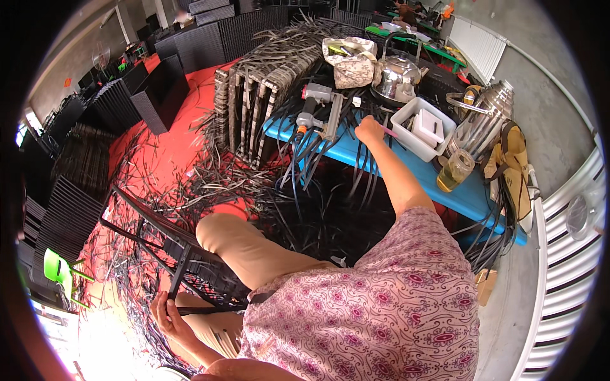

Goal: The person sits on the floor and weaves black synthetic strips into a chair frame. They use a hot glue gun to secure the strips and pink-handled pliers to trim excess material. The person repeatedly threads, glues, and trims the strips along the frame.

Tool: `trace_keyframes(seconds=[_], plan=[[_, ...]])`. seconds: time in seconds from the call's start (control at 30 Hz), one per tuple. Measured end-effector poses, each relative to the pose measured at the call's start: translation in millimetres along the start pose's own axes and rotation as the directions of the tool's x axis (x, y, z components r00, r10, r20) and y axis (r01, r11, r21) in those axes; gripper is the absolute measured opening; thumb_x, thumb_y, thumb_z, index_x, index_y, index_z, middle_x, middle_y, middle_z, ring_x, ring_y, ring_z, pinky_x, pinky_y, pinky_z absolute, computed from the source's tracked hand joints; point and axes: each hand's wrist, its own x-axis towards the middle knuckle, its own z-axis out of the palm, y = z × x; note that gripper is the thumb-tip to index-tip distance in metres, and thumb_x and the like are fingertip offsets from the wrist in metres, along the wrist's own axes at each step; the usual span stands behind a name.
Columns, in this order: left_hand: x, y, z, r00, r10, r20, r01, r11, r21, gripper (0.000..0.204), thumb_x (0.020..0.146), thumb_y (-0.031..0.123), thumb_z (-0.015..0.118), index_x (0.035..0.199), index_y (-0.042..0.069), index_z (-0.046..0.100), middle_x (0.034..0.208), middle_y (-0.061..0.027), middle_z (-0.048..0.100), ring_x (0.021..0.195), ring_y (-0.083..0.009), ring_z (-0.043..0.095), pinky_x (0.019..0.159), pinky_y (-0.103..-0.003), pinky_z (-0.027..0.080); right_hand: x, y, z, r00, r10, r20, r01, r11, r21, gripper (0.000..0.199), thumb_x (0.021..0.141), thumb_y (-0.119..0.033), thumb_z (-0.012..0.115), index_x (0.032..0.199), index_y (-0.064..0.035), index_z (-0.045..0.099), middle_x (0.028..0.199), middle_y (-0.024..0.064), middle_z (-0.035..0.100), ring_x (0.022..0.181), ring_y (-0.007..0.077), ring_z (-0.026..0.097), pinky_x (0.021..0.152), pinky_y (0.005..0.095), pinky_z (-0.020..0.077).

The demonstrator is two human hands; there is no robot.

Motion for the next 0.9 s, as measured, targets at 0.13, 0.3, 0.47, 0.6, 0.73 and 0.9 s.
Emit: trace_keyframes(seconds=[0.13, 0.3, 0.47, 0.6, 0.73, 0.9], plan=[[-2, 8, -7, 0.997, 0.075, 0.019, -0.076, 0.988, 0.138, 0.021, 0.102, 0.012, 0.062, 0.110, -0.004, 0.073, 0.110, -0.0161, 0.069, 0.106, -0.0324, 0.063, 0.097, -0.047, 0.046, 10, 1, -14, 0.998, 0.043, 0.036, -0.040, 0.997, -0.061, 0.032, 0.094, -0.020, 0.059, 0.118, 0.0006, 0.065, 0.119, 0.0282, 0.070, 0.116, 0.0437, 0.067, 0.100, 0.0503, 0.0520], [-5, 13, -12, 0.994, 0.100, 0.037, -0.105, 0.969, 0.222, 0.023, 0.101, 0.016, 0.063, 0.111, -0.002, 0.073, 0.104, -0.0165, 0.071, 0.106, -0.0328, 0.063, 0.100, -0.049, 0.044, -11, -12, -57, 0.966, -0.037, -0.256, 0.064, 0.993, 0.098, 0.044, 0.096, -0.020, 0.057, 0.133, 0.0027, 0.052, 0.115, 0.0278, 0.071, 0.111, 0.0440, 0.068, 0.095, 0.0520, 0.0532], [2, 64, -7, 0.958, 0.285, -0.033, -0.259, 0.906, 0.335, 0.029, 0.103, 0.017, 0.060, 0.118, -0.005, 0.070, 0.114, -0.0169, 0.072, 0.110, -0.0334, 0.064, 0.103, -0.047, 0.045, -63, -58, -115, 0.825, -0.236, -0.513, 0.462, 0.804, 0.375, 0.055, 0.093, -0.022, 0.068, 0.143, -0.0049, 0.051, 0.112, 0.0253, 0.072, 0.104, 0.0432, 0.070, 0.092, 0.0486, 0.0535], [17, 102, 11, 0.919, 0.393, -0.046, -0.378, 0.906, 0.193, 0.041, 0.105, 0.031, 0.056, 0.116, -0.007, 0.070, 0.112, -0.0178, 0.074, 0.105, -0.0351, 0.067, 0.102, -0.052, 0.046, -119, -113, -138, 0.764, -0.370, -0.529, 0.644, 0.384, 0.662, 0.051, 0.099, -0.018, 0.065, 0.145, -0.0041, 0.048, 0.096, 0.0142, 0.073, 0.065, 0.0153, 0.064, 0.063, 0.0305, 0.0527], [21, 123, 34, 0.982, 0.186, 0.011, -0.186, 0.981, -0.061, 0.045, 0.104, 0.033, 0.057, 0.126, -0.005, 0.067, 0.122, -0.0205, 0.070, 0.115, -0.0358, 0.064, 0.105, -0.047, 0.045, -190, -152, -156, 0.775, -0.606, -0.179, 0.289, 0.090, 0.953, 0.056, 0.101, -0.015, 0.062, 0.153, -0.0098, 0.043, 0.094, 0.0107, 0.070, 0.066, 0.0103, 0.062, 0.056, 0.0228, 0.0479], [23, 125, 82, 0.997, 0.000, 0.079, 0.041, 0.855, -0.517, 0.077, 0.104, 0.056, 0.053, 0.147, -0.007, 0.047, 0.142, -0.0205, 0.058, 0.130, -0.0305, 0.056, 0.113, -0.045, 0.039, -295, -177, -150, 0.332, -0.932, 0.149, -0.288, 0.050, 0.956, 0.062, 0.103, -0.018, 0.064, 0.158, -0.0102, 0.036, 0.091, 0.0094, 0.070, 0.065, 0.0102, 0.062, 0.056, 0.0245, 0.0487]])
